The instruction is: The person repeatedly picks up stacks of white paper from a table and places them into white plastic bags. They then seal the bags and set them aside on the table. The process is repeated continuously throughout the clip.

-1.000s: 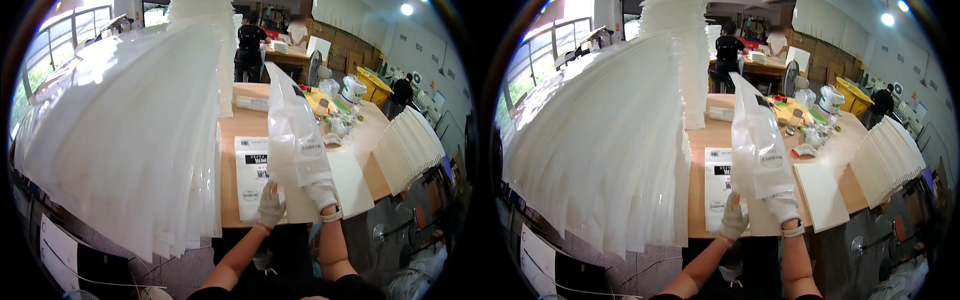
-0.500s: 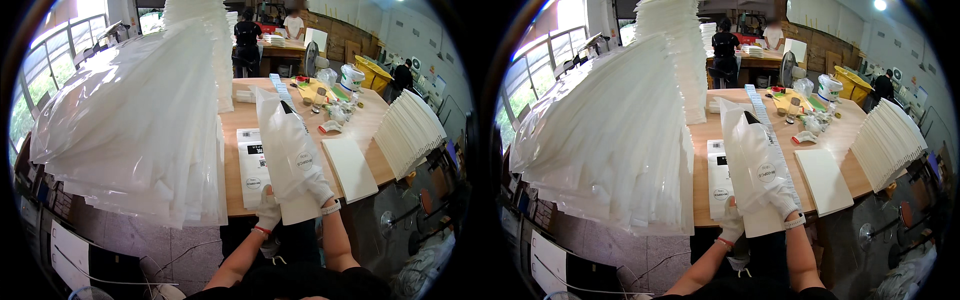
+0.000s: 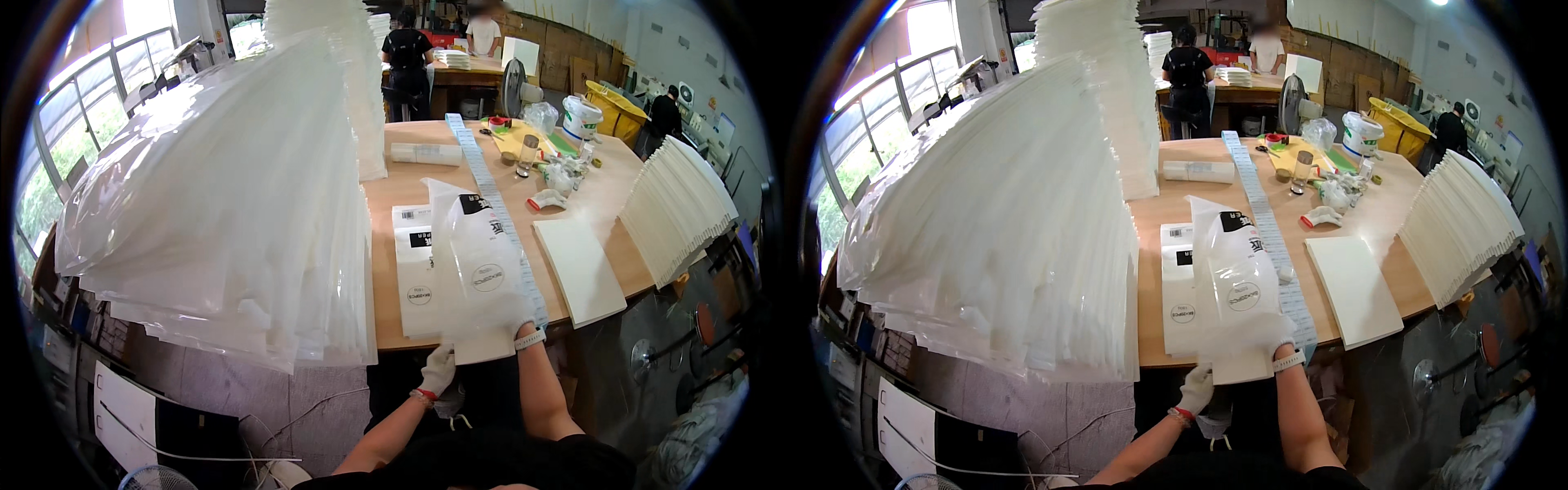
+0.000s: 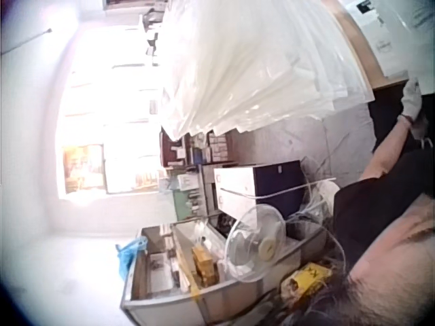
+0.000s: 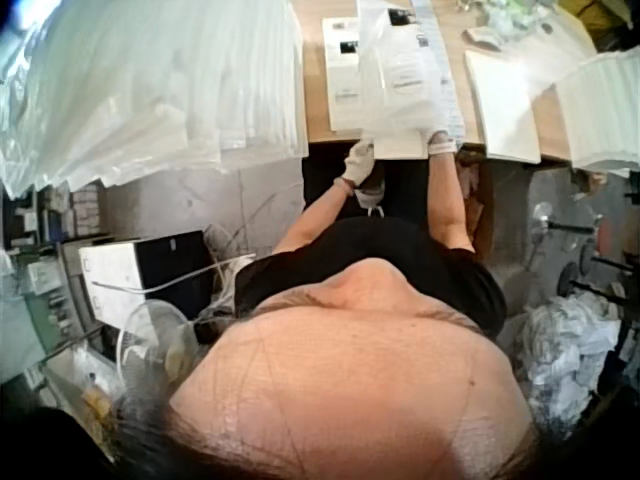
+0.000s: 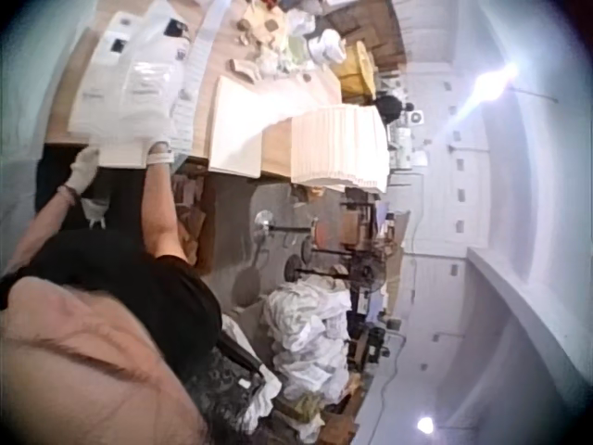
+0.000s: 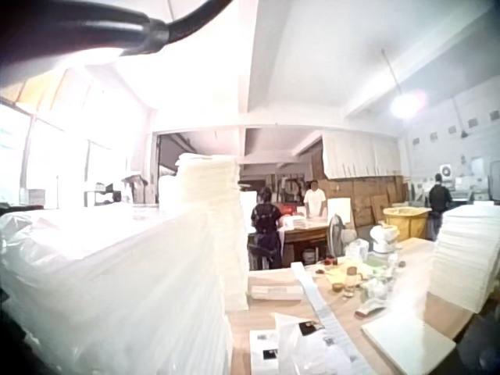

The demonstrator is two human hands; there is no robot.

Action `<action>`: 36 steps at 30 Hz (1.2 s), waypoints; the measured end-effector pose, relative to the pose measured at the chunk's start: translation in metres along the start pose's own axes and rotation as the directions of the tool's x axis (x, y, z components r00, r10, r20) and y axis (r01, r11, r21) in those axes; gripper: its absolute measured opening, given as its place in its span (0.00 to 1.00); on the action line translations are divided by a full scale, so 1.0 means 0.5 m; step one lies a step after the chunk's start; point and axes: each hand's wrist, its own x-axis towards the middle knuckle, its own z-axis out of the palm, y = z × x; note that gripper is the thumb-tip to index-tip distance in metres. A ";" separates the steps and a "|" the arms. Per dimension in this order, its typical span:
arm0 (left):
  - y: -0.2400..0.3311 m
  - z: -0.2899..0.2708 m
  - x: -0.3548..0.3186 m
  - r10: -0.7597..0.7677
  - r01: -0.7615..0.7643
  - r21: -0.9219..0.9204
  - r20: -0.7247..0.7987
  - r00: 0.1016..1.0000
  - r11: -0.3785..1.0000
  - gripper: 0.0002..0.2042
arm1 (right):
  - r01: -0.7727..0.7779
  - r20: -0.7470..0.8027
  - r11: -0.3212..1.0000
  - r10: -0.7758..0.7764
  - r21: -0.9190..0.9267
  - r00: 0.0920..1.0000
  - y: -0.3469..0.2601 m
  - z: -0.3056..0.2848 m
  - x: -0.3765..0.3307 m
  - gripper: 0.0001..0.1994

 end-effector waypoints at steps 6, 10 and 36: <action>-0.039 0.122 -0.044 -0.430 0.460 -0.440 0.173 0.886 0.771 0.09 | 0.110 0.167 0.837 -0.023 -0.536 0.986 0.034 0.019 0.000 0.21; -0.148 0.129 -0.022 -0.483 0.479 -0.585 0.164 0.860 0.655 0.10 | 0.445 0.368 0.764 -0.289 -0.467 0.884 -0.032 0.079 -0.122 0.18; -0.050 -0.109 -0.189 -0.014 0.065 0.410 -0.126 0.992 0.910 0.05 | -0.407 0.497 0.909 0.395 -0.089 0.773 0.100 -0.115 -0.326 0.07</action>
